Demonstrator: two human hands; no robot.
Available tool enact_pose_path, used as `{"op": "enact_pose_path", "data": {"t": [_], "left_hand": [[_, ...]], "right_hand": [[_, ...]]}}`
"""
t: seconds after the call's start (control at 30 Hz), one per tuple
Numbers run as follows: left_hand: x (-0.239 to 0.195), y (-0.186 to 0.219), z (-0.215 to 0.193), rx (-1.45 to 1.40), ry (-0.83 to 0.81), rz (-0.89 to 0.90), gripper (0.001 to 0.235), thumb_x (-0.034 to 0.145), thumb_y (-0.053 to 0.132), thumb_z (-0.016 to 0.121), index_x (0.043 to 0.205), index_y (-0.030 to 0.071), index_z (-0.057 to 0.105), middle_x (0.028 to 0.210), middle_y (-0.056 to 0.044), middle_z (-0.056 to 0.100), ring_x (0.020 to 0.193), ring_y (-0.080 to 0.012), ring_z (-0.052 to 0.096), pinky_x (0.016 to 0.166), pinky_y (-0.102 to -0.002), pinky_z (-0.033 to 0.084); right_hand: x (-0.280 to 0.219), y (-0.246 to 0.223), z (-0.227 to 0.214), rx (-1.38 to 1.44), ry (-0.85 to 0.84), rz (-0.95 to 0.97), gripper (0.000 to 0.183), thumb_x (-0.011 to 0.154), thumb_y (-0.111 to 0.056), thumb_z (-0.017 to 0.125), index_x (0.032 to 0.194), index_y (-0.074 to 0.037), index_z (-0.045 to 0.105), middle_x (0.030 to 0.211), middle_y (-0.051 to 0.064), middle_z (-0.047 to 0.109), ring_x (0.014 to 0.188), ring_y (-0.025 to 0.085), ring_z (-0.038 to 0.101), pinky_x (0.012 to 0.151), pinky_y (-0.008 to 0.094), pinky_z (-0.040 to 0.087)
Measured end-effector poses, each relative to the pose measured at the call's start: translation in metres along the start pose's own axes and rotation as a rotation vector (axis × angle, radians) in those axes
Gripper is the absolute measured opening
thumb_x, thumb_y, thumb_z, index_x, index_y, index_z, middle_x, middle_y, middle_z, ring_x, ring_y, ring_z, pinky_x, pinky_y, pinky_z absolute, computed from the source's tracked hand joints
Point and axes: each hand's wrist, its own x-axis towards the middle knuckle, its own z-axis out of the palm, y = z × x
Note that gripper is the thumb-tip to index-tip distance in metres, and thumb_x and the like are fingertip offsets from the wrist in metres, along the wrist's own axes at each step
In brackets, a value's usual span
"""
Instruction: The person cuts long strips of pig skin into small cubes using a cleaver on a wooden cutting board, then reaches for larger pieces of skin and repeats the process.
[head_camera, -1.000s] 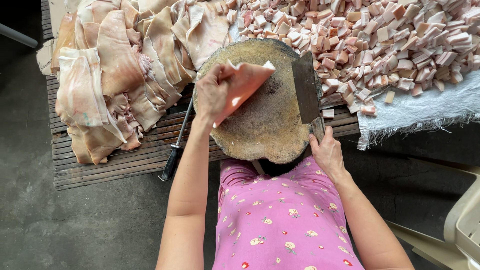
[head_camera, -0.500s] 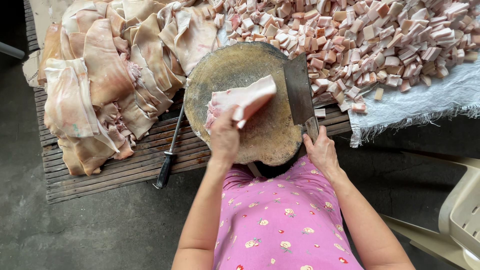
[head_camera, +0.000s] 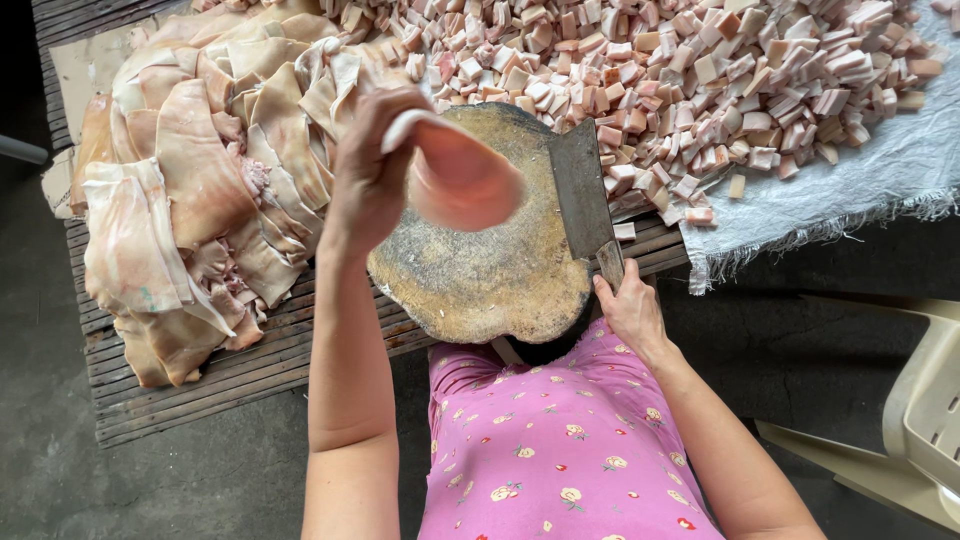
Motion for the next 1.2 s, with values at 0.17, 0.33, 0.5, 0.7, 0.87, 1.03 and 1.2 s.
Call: {"op": "enact_pose_path", "data": {"t": [0.17, 0.33, 0.5, 0.7, 0.87, 1.03, 1.2], "left_hand": [[-0.036, -0.064, -0.013, -0.695, 0.221, -0.026, 0.022, 0.112, -0.007, 0.052, 0.117, 0.010, 0.064, 0.125, -0.005, 0.065, 0.118, -0.0193, 0.058, 0.119, -0.037, 0.046], [-0.095, -0.131, 0.031, -0.862, 0.596, -1.160, 0.028, 0.106, 0.019, 0.039, 0.130, 0.010, 0.053, 0.126, -0.015, 0.060, 0.113, -0.0294, 0.062, 0.099, -0.042, 0.056], [-0.153, -0.162, 0.083, -0.846, 0.583, -1.166, 0.050, 0.107, 0.020, 0.048, 0.149, -0.004, 0.034, 0.137, -0.023, 0.059, 0.122, -0.0332, 0.063, 0.103, -0.045, 0.058], [-0.163, -0.141, 0.155, -0.117, 0.226, -1.148, 0.097, 0.087, 0.011, 0.073, 0.157, 0.008, 0.006, 0.146, -0.026, 0.048, 0.133, -0.0359, 0.054, 0.115, -0.048, 0.043], [-0.163, -0.140, 0.113, -0.140, 0.024, -1.163, 0.101, 0.083, 0.014, 0.072, 0.160, 0.011, 0.006, 0.143, -0.022, 0.054, 0.121, -0.0372, 0.066, 0.104, -0.046, 0.053], [-0.189, -0.148, 0.080, 0.073, -0.032, -1.003, 0.098, 0.084, 0.011, 0.080, 0.158, 0.006, 0.014, 0.136, -0.029, 0.063, 0.121, -0.0393, 0.067, 0.107, -0.044, 0.051], [-0.191, -0.144, 0.089, 0.141, -0.056, -1.122, 0.102, 0.087, 0.014, 0.075, 0.161, 0.005, 0.005, 0.132, -0.033, 0.061, 0.117, -0.0416, 0.067, 0.105, -0.046, 0.052]], "right_hand": [[-0.002, -0.019, -0.013, 0.080, -0.079, 0.101, 0.046, 0.097, -0.032, 0.062, 0.120, 0.005, 0.047, 0.058, 0.020, 0.067, 0.047, 0.032, 0.069, 0.051, 0.043, 0.056], [-0.003, -0.019, -0.012, 0.124, -0.082, 0.080, 0.043, 0.097, -0.029, 0.063, 0.116, 0.005, 0.047, 0.060, 0.017, 0.066, 0.044, 0.027, 0.067, 0.046, 0.041, 0.054], [-0.004, -0.015, -0.006, 0.141, -0.069, 0.089, 0.039, 0.099, -0.028, 0.063, 0.113, 0.004, 0.048, 0.061, 0.017, 0.066, 0.043, 0.026, 0.065, 0.042, 0.039, 0.052], [-0.004, -0.009, -0.002, 0.394, -0.096, 0.118, 0.037, 0.097, -0.026, 0.063, 0.117, 0.001, 0.049, 0.072, 0.014, 0.068, 0.051, 0.021, 0.070, 0.044, 0.036, 0.059], [-0.023, -0.020, -0.023, 0.187, 0.030, 0.016, 0.036, 0.100, -0.023, 0.063, 0.124, 0.000, 0.049, 0.072, 0.018, 0.071, 0.056, 0.023, 0.073, 0.054, 0.036, 0.059], [-0.034, -0.046, -0.024, 0.144, 0.032, -0.106, 0.038, 0.101, -0.025, 0.058, 0.125, 0.001, 0.045, 0.077, 0.018, 0.071, 0.060, 0.025, 0.075, 0.054, 0.038, 0.062], [-0.020, -0.052, 0.010, -0.125, -0.044, -0.276, 0.038, 0.103, -0.028, 0.059, 0.128, -0.002, 0.046, 0.082, 0.028, 0.072, 0.074, 0.042, 0.073, 0.064, 0.050, 0.057]]}}
